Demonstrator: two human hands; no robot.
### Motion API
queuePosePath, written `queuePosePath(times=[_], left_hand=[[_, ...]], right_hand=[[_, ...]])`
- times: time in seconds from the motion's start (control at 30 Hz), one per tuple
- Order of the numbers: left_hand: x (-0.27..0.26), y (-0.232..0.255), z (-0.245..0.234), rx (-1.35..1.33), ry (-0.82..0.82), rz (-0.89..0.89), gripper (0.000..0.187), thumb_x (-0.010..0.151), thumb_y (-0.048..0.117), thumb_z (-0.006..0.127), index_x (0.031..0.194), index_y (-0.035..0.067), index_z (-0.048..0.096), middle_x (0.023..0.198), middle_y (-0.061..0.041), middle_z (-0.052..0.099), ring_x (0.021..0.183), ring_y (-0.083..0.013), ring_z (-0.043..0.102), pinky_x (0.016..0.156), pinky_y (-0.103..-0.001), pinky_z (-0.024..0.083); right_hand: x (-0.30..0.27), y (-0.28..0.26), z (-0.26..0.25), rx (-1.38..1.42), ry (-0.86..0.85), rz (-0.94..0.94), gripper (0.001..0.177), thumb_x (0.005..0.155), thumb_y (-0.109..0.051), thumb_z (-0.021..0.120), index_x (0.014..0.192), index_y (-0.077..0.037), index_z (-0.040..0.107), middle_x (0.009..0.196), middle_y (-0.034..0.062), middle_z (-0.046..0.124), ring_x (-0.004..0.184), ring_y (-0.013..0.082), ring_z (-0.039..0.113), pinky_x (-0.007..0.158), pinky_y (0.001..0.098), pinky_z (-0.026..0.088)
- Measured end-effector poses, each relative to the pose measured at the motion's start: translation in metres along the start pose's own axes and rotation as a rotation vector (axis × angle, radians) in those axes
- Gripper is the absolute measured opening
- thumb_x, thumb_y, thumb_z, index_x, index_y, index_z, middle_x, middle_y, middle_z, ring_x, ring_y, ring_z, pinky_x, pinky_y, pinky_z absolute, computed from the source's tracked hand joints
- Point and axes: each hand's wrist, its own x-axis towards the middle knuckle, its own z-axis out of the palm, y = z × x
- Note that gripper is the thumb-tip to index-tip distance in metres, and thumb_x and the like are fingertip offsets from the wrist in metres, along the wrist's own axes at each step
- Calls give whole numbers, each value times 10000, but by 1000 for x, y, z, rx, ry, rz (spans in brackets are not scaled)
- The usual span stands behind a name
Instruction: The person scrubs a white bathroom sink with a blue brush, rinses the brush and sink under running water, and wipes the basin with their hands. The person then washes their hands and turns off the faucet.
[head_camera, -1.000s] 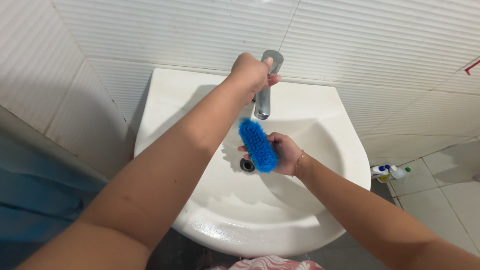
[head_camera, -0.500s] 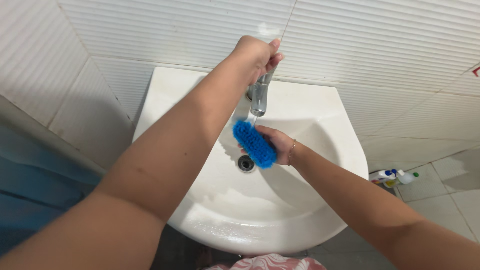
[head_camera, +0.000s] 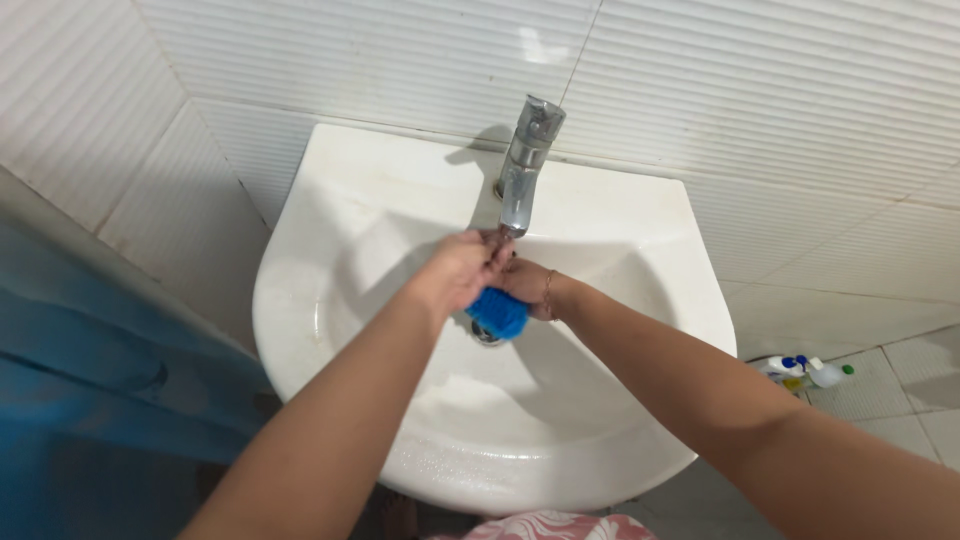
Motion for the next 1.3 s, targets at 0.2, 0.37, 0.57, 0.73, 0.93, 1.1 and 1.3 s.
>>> queuePosePath(times=[0.2, 0.37, 0.57, 0.73, 0.93, 1.1, 1.3], left_hand=[[23, -16, 31, 253, -54, -190, 492, 1097, 421, 516, 735, 106, 405, 589, 22, 325, 436, -93, 252, 358, -269, 182], [29, -16, 33, 328, -126, -216, 444, 1071, 488, 514, 815, 125, 500, 615, 53, 347, 481, -80, 275, 394, -261, 237], [29, -8, 45, 538, -176, -28, 339, 1017, 377, 539, 1050, 89, 715, 745, 24, 545, 633, -111, 434, 538, -275, 412], [-10, 10, 60, 1074, 327, 242, 519, 1004, 582, 567, 1019, 80, 698, 842, -96, 664, 815, -314, 649, 730, -434, 523], [-41, 5, 51, 1526, -5, 633, 347, 958, 296, 459, 1163, 74, 628, 1057, -200, 720, 991, -439, 657, 841, -553, 494], [-47, 32, 20, 1892, -251, 786, 524, 957, 360, 516, 1423, 127, 460, 1269, -184, 642, 1213, -412, 577, 1026, -540, 437], [-46, 31, 20, 1915, -474, 814, 793, 931, 346, 538, 1633, 79, 284, 1496, -204, 498, 1378, -393, 464, 1162, -506, 348]], right_hand=[[8, 10, -16, -47, -40, 27, 427, 952, -303, 633, 1338, -135, 558, 1381, 57, 636, 1258, 213, 616, 1041, 410, 541], [3, 3, -8, -92, -38, 63, 431, 954, -323, 605, 1332, -121, 556, 1372, 73, 632, 1259, 232, 605, 1054, 414, 520], [7, -5, 3, -20, -106, 54, 450, 967, -354, 559, 1323, -79, 555, 1361, 96, 632, 1255, 250, 596, 1074, 407, 491], [7, -1, 14, 217, -185, -25, 478, 978, -380, 521, 1315, -44, 554, 1351, 116, 632, 1252, 265, 589, 1091, 401, 467], [-17, -22, 46, 863, -356, -162, 523, 991, -411, 476, 1306, -1, 553, 1339, 140, 632, 1248, 283, 580, 1111, 394, 439], [-56, -49, 46, 1164, -550, -188, 534, 1135, -369, 334, 1444, 36, 495, 1509, 181, 530, 1388, 308, 501, 1231, 434, 370], [-59, -48, 47, 881, -862, -431, 713, 1141, -479, 380, 1618, 50, 384, 1614, 196, 413, 1535, 302, 376, 1340, 409, 304]])
